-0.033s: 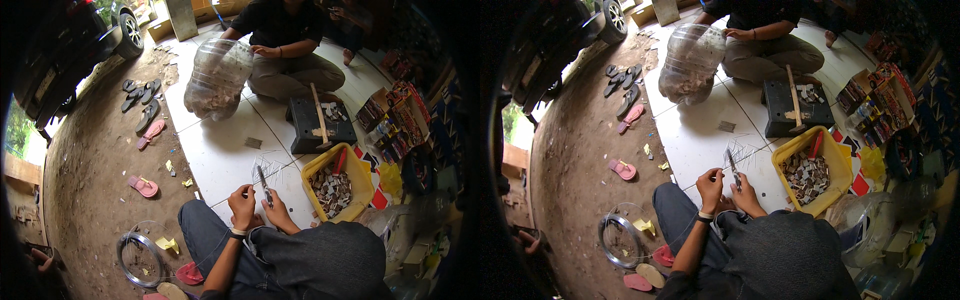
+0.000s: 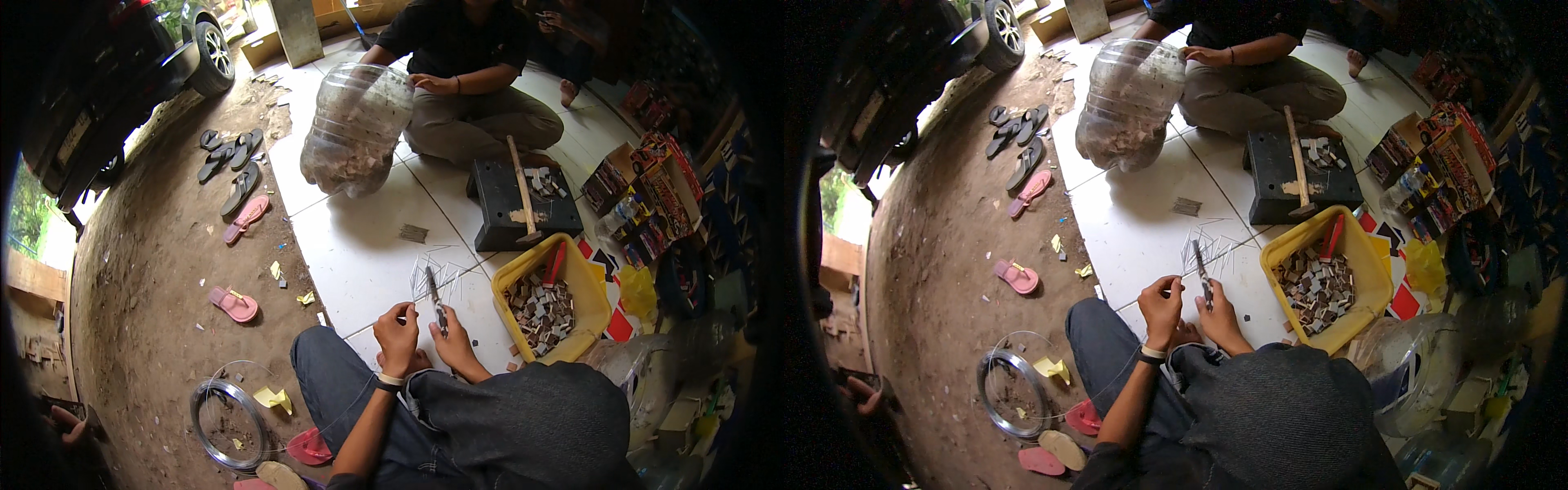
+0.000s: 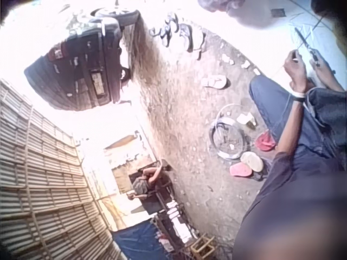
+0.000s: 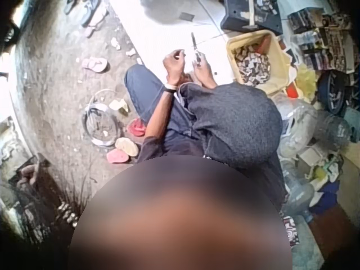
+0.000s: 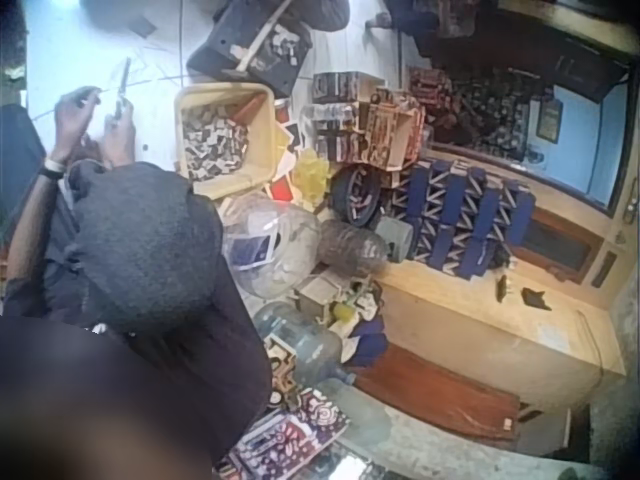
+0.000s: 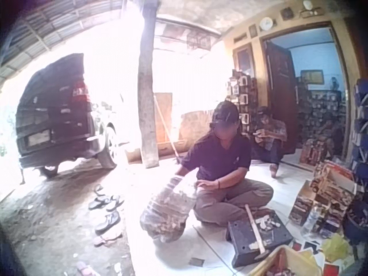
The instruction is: The person sits on the floor and uses pliers to cut a thin metal wire into short segments. The cut pieces are placed on the floor. Another person nearby uses a hammer to break small items on a block.
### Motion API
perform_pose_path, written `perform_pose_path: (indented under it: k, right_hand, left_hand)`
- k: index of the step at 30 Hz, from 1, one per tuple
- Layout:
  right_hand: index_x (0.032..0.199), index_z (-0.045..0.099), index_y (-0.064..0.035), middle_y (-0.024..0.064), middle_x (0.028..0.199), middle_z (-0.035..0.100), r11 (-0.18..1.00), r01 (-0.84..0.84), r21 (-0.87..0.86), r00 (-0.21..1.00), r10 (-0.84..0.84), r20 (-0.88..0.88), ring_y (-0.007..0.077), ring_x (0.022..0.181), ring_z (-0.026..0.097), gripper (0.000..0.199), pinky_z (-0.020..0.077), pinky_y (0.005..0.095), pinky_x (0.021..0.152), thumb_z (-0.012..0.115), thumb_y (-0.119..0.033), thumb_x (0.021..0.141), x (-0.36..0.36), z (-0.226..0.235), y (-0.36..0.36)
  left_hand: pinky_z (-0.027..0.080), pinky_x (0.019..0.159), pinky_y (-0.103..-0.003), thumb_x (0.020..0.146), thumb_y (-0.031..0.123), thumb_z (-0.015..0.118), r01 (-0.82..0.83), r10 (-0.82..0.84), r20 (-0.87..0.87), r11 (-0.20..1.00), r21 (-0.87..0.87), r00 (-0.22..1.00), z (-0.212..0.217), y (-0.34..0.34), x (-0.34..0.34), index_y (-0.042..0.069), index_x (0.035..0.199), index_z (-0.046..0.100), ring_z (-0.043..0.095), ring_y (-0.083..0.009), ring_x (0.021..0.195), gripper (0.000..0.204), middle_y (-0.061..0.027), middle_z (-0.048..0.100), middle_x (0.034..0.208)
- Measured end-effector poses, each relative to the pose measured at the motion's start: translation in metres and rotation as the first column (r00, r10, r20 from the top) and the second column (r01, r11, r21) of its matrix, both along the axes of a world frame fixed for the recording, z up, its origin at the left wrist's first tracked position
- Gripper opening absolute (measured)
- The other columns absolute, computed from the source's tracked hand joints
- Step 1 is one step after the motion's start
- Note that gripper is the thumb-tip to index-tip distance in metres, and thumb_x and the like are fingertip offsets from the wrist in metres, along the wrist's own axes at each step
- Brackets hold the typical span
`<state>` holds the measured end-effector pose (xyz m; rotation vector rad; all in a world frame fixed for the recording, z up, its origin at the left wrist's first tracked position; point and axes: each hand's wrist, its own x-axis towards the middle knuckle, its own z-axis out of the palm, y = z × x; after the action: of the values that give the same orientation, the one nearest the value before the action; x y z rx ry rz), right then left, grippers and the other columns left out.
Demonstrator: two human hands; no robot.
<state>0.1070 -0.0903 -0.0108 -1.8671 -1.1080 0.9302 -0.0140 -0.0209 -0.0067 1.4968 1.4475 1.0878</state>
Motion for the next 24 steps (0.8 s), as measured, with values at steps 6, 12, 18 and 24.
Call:
perform_pose_path:
  k: [6,12,18,24]
  right_hand:
    - [0.148,0.043,-0.0018,0.0206,0.111,0.07,0.999,-0.025,0.036,0.997,0.028,-0.074,0.0338,0.102,0.07,0.054,0.0548,0.0428,0.088,0.064,-0.021,0.102,0.002,-0.014,0.002]
    - [0.149,0.042,-0.0027,0.0202,0.111,0.068,0.992,-0.093,0.08,0.986,0.103,-0.13,0.0318,0.102,0.069,0.055,0.0539,0.0422,0.089,0.064,-0.022,0.102,0.001,-0.004,0.002]
    - [0.15,0.04,-0.0026,0.0211,0.112,0.069,0.993,-0.114,0.041,0.986,0.118,-0.116,0.0351,0.103,0.071,0.057,0.0547,0.0438,0.09,0.065,-0.015,0.1,-0.004,0.001,0.001]
    - [0.149,0.04,-0.0025,0.0212,0.107,0.069,0.991,-0.131,0.022,0.986,0.132,-0.104,0.0354,0.098,0.071,0.057,0.0547,0.0441,0.087,0.065,-0.014,0.099,-0.006,0.002,0.001]
  left_hand:
    - [0.058,0.066,-0.032,0.093,0.016,0.071,-0.017,0.018,0.011,0.999,-0.038,1.0,-0.003,-0.004,-0.001,0.001,0.099,0.079,0.077,-0.0228,0.068,0.018,-0.013,0.078,0.08]
    - [0.058,0.067,-0.028,0.095,0.011,0.07,-0.012,0.012,0.043,1.0,-0.016,0.999,0.0,0.003,0.0,-0.005,0.102,0.077,0.076,-0.0176,0.072,0.019,-0.0151,0.079,0.084]
    - [0.057,0.065,-0.027,0.096,0.011,0.071,-0.017,0.02,0.083,0.999,-0.046,0.996,0.0,0.003,0.0,-0.006,0.101,0.077,0.074,-0.0155,0.071,0.018,-0.0132,0.078,0.082]
    - [0.057,0.064,-0.029,0.095,0.014,0.07,-0.042,0.044,0.089,0.999,-0.019,0.995,-0.001,0.004,0.0,-0.001,0.099,0.078,0.076,-0.0192,0.067,0.018,-0.0128,0.079,0.082]
